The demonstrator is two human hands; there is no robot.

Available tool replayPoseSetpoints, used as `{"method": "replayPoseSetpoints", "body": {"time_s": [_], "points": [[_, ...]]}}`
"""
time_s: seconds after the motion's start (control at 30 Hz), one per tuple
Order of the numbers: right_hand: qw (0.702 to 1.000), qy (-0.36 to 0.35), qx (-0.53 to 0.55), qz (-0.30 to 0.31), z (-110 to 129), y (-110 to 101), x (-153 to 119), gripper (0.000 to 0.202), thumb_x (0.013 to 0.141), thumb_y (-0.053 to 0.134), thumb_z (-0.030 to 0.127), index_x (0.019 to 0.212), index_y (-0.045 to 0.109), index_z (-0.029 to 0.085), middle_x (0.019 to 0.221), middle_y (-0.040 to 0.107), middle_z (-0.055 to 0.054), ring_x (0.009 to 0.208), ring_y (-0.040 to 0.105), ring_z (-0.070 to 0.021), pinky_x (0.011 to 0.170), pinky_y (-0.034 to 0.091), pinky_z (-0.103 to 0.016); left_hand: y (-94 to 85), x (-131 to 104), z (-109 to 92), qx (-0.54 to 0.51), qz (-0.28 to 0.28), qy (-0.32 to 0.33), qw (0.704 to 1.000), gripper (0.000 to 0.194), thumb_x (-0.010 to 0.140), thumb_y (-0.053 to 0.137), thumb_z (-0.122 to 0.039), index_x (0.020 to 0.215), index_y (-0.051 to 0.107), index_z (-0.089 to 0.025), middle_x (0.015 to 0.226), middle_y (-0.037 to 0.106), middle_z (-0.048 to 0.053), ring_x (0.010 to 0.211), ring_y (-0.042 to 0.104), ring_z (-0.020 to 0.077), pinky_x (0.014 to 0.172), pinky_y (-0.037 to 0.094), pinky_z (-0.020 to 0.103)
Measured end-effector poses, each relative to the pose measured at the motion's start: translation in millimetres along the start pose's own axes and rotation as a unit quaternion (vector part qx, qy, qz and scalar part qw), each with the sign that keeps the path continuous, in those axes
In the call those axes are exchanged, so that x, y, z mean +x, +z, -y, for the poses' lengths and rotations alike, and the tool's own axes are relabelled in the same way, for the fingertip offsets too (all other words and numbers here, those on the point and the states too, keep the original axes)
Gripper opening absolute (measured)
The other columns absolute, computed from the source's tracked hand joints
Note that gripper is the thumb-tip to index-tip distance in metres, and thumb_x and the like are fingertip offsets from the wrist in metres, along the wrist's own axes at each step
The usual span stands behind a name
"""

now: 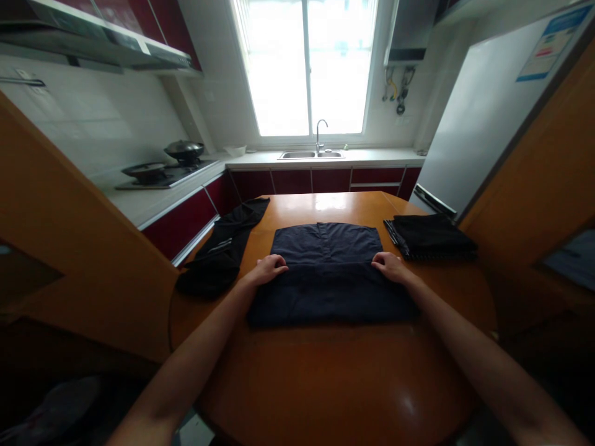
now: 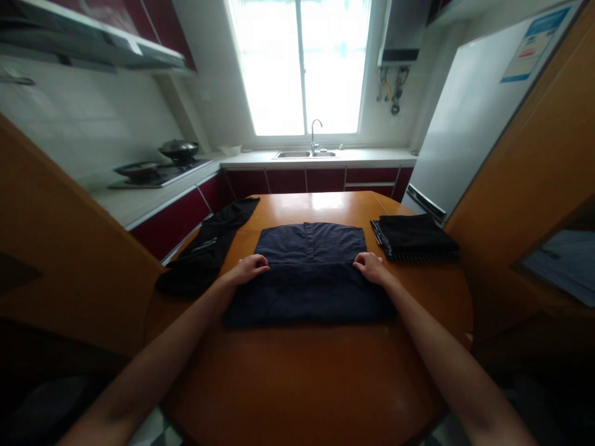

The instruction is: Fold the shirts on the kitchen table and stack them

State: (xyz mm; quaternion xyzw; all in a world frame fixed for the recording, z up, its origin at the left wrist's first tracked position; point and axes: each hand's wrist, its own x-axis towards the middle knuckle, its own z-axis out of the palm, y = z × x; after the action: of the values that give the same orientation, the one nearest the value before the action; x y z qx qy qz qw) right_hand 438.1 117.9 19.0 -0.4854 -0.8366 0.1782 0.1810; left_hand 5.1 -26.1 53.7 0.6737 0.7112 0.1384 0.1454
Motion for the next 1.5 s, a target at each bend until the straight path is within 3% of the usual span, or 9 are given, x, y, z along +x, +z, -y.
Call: {"method": "replayPoseSetpoints", "body": {"time_s": [0.17,0.33,0.77,1.0,1.1,1.2,1.3,1.37,1.5], "points": [[1.000,-0.013,0.009,-0.007,3.3,0.0,-1.8,0.015,0.086,0.066,0.034,0.096,0.073,0.025,0.090,0.073,-0.003,0.089,0.065,-0.0223,0.080,0.038,-0.034,-0.2,0.6,-1.7,-0.006,0.006,0.008,1.000,0.027,0.086,0.061,-0.045,0.099,0.069,-0.022,0.097,0.071,0.005,0.093,0.065,0.0230,0.085,0.045,0.035],[1.000,-0.023,0.016,-0.014,5.9,1.1,-1.6,0.013,0.085,0.065,0.033,0.086,0.073,0.024,0.086,0.072,-0.003,0.085,0.065,-0.0216,0.078,0.038,-0.034,1.3,2.7,-2.1,-0.011,0.004,0.030,0.999,0.030,0.086,0.061,-0.047,0.101,0.071,-0.023,0.103,0.065,0.005,0.097,0.063,0.0241,0.087,0.046,0.037],[0.996,-0.054,0.046,-0.057,3.7,-2.0,-2.0,0.015,0.088,0.059,0.033,0.089,0.070,0.022,0.093,0.073,-0.005,0.090,0.064,-0.0223,0.084,0.042,-0.034,4.9,8.4,-8.0,-0.012,-0.084,0.048,0.995,0.019,0.092,0.058,-0.036,0.091,0.070,-0.021,0.106,0.063,0.007,0.106,0.060,0.0262,0.092,0.045,0.041],[0.999,0.006,-0.011,-0.033,15.0,-5.1,15.5,0.013,0.090,0.059,0.029,0.090,0.070,0.023,0.095,0.073,-0.005,0.095,0.064,-0.0237,0.091,0.038,-0.039,9.5,18.4,-13.5,0.042,-0.083,-0.008,0.996,0.016,0.093,0.059,-0.032,0.096,0.070,-0.021,0.111,0.063,0.010,0.112,0.058,0.0299,0.095,0.044,0.047],[0.996,0.048,-0.054,-0.047,27.9,-0.3,12.2,0.025,0.091,0.059,0.034,0.109,0.070,0.020,0.112,0.070,-0.014,0.109,0.059,-0.0319,0.095,0.038,-0.048,12.1,8.1,-23.7,0.074,-0.088,-0.002,0.993,0.025,0.093,0.061,-0.033,0.113,0.067,-0.020,0.128,0.059,0.015,0.122,0.053,0.0351,0.103,0.039,0.055],[0.991,0.039,-0.100,-0.076,60.3,15.4,-4.0,0.048,0.096,0.050,0.040,0.137,0.056,0.015,0.135,0.058,-0.023,0.127,0.048,-0.0389,0.103,0.033,-0.057,26.4,-9.2,-56.1,0.109,-0.109,0.076,0.985,0.046,0.098,0.051,-0.036,0.142,0.050,-0.022,0.151,0.047,0.016,0.140,0.040,0.0338,0.116,0.026,0.057],[0.993,-0.068,-0.070,-0.065,103.9,43.0,-24.7,0.056,0.100,0.038,0.036,0.153,0.038,0.020,0.156,0.042,-0.017,0.145,0.031,-0.0336,0.115,0.023,-0.056,57.5,-22.6,-100.9,0.095,-0.098,0.194,0.971,0.052,0.104,0.034,-0.036,0.155,0.035,-0.025,0.160,0.038,0.011,0.148,0.032,0.0275,0.121,0.020,0.053],[0.992,-0.108,-0.063,-0.019,124.7,60.3,-34.8,0.059,0.100,0.036,0.034,0.158,0.030,0.024,0.163,0.031,-0.011,0.151,0.022,-0.0291,0.119,0.016,-0.055,79.1,-27.3,-122.3,0.091,-0.090,0.207,0.970,0.055,0.105,0.030,-0.035,0.158,0.029,-0.022,0.162,0.034,0.012,0.151,0.027,0.0276,0.121,0.020,0.054],[0.993,-0.080,-0.077,0.035,117.2,68.2,-39.6,0.064,0.101,0.035,0.042,0.160,0.025,0.020,0.167,0.020,-0.011,0.154,0.014,-0.0286,0.121,0.009,-0.057,96.2,-35.7,-116.7,0.097,-0.084,0.163,0.978,0.062,0.103,0.037,-0.045,0.159,0.027,-0.019,0.164,0.027,0.014,0.153,0.022,0.0307,0.122,0.018,0.055]]}}
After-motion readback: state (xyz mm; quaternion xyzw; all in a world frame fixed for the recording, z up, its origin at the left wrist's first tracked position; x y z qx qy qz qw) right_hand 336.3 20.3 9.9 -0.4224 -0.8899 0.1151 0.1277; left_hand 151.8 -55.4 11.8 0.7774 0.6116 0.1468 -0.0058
